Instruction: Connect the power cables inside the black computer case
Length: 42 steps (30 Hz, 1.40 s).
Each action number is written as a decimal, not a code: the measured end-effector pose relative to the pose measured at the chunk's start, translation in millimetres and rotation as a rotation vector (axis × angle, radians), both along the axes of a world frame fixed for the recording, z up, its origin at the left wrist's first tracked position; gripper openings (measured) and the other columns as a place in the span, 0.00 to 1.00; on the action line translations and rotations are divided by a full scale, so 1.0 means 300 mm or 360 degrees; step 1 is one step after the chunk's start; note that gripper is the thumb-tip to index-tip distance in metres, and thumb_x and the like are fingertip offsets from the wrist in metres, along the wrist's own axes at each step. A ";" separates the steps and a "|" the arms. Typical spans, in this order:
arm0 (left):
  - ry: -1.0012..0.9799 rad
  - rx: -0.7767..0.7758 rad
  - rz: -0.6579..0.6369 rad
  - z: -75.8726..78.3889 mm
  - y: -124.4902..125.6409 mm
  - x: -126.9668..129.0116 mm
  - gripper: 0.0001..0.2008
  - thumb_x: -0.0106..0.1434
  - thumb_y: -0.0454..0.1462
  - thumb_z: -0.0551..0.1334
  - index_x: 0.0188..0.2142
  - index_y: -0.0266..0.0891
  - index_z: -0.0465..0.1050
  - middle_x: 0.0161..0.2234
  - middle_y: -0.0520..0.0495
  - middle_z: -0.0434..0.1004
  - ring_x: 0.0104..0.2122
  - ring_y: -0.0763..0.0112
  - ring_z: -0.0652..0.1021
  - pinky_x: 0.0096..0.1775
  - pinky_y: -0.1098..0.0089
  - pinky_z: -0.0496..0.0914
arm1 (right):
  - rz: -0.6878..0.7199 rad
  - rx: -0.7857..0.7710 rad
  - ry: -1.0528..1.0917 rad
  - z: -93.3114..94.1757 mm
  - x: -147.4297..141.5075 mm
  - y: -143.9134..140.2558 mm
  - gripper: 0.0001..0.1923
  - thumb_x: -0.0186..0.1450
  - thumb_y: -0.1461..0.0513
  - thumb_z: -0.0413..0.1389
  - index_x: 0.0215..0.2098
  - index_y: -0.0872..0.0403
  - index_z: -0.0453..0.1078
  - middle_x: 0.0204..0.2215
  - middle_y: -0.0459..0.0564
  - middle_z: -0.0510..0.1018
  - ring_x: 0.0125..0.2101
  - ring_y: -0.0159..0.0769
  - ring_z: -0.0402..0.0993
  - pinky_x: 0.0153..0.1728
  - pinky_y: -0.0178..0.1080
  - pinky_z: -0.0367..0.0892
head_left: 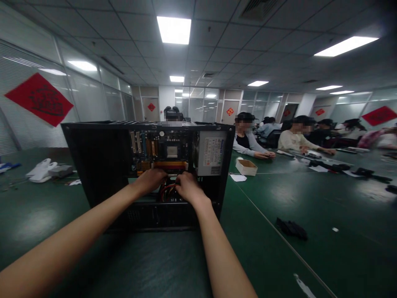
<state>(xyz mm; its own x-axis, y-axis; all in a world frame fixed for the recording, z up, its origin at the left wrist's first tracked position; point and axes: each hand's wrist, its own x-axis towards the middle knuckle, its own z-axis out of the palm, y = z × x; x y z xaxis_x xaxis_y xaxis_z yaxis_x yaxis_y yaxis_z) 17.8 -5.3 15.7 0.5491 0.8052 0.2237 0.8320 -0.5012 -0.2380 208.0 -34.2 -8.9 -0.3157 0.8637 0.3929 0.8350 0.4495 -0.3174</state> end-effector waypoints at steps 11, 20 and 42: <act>-0.0474 -0.0055 0.0097 -0.016 0.011 -0.010 0.10 0.63 0.36 0.58 0.41 0.42 0.77 0.40 0.44 0.81 0.42 0.62 0.79 0.40 0.70 0.67 | 0.0105 0.0268 -0.0035 0.029 -0.030 0.007 0.13 0.63 0.66 0.55 0.46 0.54 0.73 0.45 0.52 0.70 0.45 0.37 0.70 0.47 0.36 0.65; -0.0684 -0.0165 0.0090 -0.017 -0.052 -0.049 0.16 0.65 0.46 0.54 0.33 0.41 0.77 0.31 0.45 0.80 0.33 0.63 0.78 0.32 0.70 0.63 | 0.0073 0.0375 -0.0275 0.040 -0.047 0.006 0.08 0.65 0.65 0.53 0.43 0.55 0.70 0.44 0.52 0.70 0.41 0.36 0.72 0.39 0.36 0.66; -0.0605 -0.0247 0.0195 -0.027 -0.043 -0.050 0.19 0.64 0.48 0.53 0.31 0.42 0.78 0.37 0.39 0.81 0.38 0.54 0.80 0.34 0.65 0.69 | -0.0104 0.0279 -0.0952 0.063 -0.107 0.042 0.12 0.68 0.64 0.45 0.47 0.57 0.65 0.42 0.59 0.78 0.42 0.46 0.77 0.39 0.43 0.70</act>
